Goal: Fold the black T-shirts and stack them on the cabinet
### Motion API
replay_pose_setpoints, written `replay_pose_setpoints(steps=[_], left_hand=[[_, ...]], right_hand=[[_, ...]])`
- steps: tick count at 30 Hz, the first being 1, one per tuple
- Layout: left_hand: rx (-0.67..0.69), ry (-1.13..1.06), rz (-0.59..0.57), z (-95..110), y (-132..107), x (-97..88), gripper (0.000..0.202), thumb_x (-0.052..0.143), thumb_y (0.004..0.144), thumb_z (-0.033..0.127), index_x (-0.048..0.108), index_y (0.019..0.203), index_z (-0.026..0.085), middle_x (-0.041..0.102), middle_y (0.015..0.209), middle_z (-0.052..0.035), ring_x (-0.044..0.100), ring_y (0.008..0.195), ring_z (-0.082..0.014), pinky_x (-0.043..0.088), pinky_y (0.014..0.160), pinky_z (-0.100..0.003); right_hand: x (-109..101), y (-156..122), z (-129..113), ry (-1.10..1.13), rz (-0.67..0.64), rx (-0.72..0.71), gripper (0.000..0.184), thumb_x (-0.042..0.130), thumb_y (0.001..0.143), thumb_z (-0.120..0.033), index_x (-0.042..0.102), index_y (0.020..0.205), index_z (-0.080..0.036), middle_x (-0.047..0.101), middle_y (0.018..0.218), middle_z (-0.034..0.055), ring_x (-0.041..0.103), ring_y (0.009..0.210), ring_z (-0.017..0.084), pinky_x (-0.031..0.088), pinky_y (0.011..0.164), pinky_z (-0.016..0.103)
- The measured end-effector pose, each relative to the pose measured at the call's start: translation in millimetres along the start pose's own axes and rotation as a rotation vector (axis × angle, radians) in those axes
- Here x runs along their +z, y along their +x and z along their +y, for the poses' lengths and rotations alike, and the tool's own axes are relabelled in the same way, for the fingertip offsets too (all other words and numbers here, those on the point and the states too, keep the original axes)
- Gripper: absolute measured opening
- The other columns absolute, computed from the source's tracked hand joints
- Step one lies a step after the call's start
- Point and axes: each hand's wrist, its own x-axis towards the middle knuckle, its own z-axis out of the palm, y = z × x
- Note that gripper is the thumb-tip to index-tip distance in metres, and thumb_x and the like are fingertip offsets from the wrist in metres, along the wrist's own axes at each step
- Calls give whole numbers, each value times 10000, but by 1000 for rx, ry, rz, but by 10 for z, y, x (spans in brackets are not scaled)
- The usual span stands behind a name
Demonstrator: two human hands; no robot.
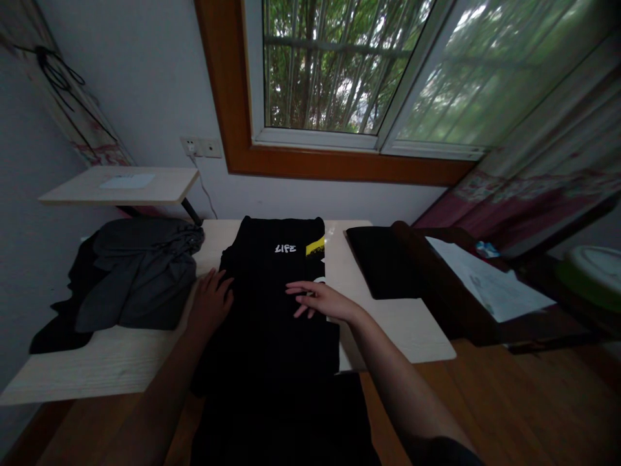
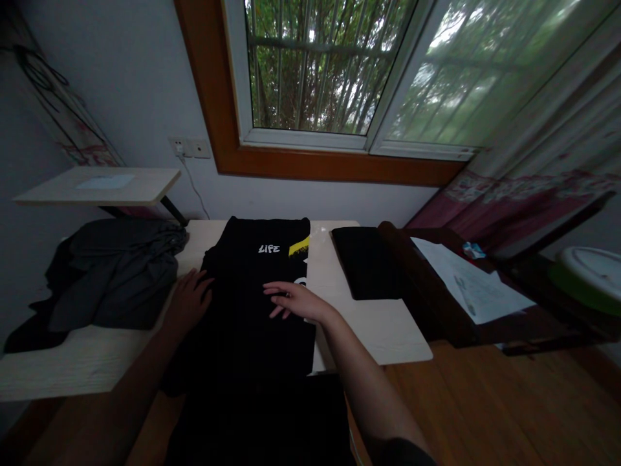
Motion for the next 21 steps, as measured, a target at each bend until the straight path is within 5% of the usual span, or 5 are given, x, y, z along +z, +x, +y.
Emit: replay_pose_setpoints(steps=[3, 7, 9, 15, 21], left_hand=[[-5, -5, -2, 1, 6, -11, 398, 452, 962, 299, 656, 1294, 217, 537, 1494, -111, 340, 1497, -307, 302, 1224, -529], [-13, -12, -4, 18, 11, -19, 398, 448, 963, 297, 650, 1300, 231, 535, 1497, -95, 339, 1498, -300, 292, 1231, -524], [-11, -17, -1, 26, 11, -21, 400, 443, 966, 292, 650, 1301, 223, 535, 1496, -99, 332, 1501, -299, 293, 1231, -519], [-4, -36, 6, 24, 11, -16, 396, 438, 970, 287, 652, 1294, 211, 546, 1483, -103, 330, 1502, -299, 299, 1228, -512], [-3, -25, -3, 4, 14, 1, 388, 451, 963, 281, 657, 1287, 225, 554, 1477, -94, 338, 1497, -297, 295, 1231, -512]], right_hand=[[-60, 90, 71, -8, 102, -8, 407, 561, 952, -341, 569, 1351, -263, 631, 1350, 104, 726, 720, 112, 486, 514, 189], [-324, 47, 235, -102, 399, 20, 243, 545, 947, -329, 646, 1122, -195, 718, 996, 52, 652, 611, 90, 461, 511, 195], [-433, -22, 306, -128, 426, 86, 185, 572, 932, -344, 646, 987, -184, 703, 845, 25, 628, 594, 99, 473, 531, 210], [-460, -181, 388, -90, 179, 274, 317, 614, 922, -493, 590, 924, -176, 721, 822, 41, 673, 599, 122, 424, 486, 200], [-262, -194, 272, -140, -223, 355, 276, 620, 920, -454, 600, 987, -187, 737, 841, 15, 631, 466, 84, 304, 414, 172]])
